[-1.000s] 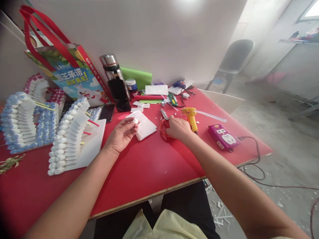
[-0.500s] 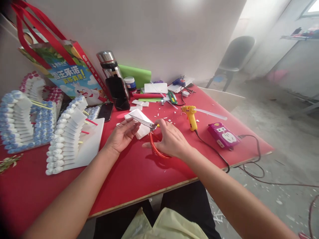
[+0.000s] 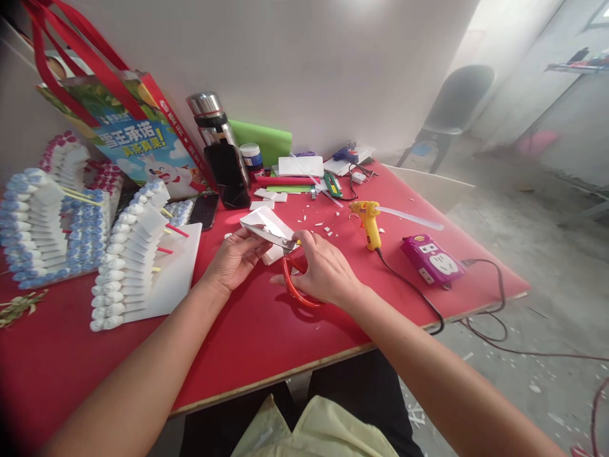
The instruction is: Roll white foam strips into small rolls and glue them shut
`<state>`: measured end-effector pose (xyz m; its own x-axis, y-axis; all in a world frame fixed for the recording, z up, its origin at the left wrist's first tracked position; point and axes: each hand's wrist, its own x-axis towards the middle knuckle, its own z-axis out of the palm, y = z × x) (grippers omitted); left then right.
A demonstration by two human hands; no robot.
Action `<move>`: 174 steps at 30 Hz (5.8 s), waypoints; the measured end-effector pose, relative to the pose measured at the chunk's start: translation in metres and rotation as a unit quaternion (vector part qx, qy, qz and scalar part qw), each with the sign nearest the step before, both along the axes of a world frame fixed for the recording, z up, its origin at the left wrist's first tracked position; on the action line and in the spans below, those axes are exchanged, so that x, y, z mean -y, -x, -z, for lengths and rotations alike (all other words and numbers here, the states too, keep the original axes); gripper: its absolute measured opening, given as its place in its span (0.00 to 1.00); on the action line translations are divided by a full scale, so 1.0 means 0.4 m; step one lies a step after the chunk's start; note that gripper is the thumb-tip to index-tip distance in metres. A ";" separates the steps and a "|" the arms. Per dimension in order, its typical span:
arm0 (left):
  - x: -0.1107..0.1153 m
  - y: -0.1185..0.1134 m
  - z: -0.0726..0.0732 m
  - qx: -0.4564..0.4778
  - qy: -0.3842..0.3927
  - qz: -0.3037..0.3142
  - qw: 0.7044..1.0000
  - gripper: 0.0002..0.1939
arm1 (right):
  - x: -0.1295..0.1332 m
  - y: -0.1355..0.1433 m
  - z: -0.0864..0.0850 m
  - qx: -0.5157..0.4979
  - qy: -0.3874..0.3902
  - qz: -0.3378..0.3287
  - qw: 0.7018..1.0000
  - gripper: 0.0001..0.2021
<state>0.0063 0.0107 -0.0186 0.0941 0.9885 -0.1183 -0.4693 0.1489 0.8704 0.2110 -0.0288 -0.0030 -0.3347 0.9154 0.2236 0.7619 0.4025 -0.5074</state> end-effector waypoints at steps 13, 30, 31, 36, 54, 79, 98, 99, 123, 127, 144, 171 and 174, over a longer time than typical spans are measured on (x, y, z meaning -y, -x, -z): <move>0.003 -0.005 -0.005 -0.007 -0.020 -0.008 1.000 0.12 | 0.000 -0.002 0.021 -0.001 -0.013 0.018 1.000 0.23; 0.009 -0.001 -0.007 0.021 0.017 0.028 0.999 0.13 | 0.012 -0.028 0.012 -0.144 0.066 0.092 0.983 0.17; 0.009 0.001 -0.008 0.027 0.022 0.033 0.999 0.13 | 0.010 -0.032 0.010 -0.151 0.067 0.110 0.980 0.17; 0.007 0.003 -0.011 0.068 0.037 0.042 0.996 0.12 | 0.003 -0.052 0.002 -0.131 0.042 0.104 0.985 0.21; 0.009 0.007 -0.007 0.069 0.001 0.075 0.995 0.07 | 0.033 -0.025 0.010 -0.007 -0.019 0.020 1.000 0.25; 0.008 0.005 -0.005 0.059 0.035 0.079 0.994 0.07 | 0.034 -0.028 0.020 0.041 -0.048 0.025 0.998 0.22; 0.004 0.005 0.003 0.078 0.072 0.071 0.992 0.06 | 0.043 -0.035 0.021 0.020 0.006 0.025 0.999 0.20; 0.005 0.005 0.001 0.076 0.069 0.076 0.992 0.07 | 0.040 -0.038 0.018 0.007 0.014 0.030 0.999 0.19; 0.028 -0.013 -0.019 -0.164 -0.127 -0.003 0.978 0.14 | -0.013 0.007 0.012 0.192 0.053 0.159 0.967 0.23; 0.031 -0.016 -0.024 -0.199 -0.146 0.000 0.969 0.14 | -0.043 -0.012 0.004 0.201 0.065 0.202 0.956 0.12; 0.007 -0.003 0.019 -0.362 -0.286 -0.025 0.887 0.10 | -0.110 0.010 -0.077 0.250 0.025 0.146 0.957 0.16; 0.010 0.002 -0.003 -0.339 -0.336 -0.017 0.879 0.12 | -0.125 0.095 0.015 -0.559 0.426 -0.136 0.698 0.18; 0.004 0.004 0.004 -0.354 -0.337 -0.019 0.873 0.12 | -0.123 0.093 0.007 -0.546 0.423 -0.128 0.712 0.19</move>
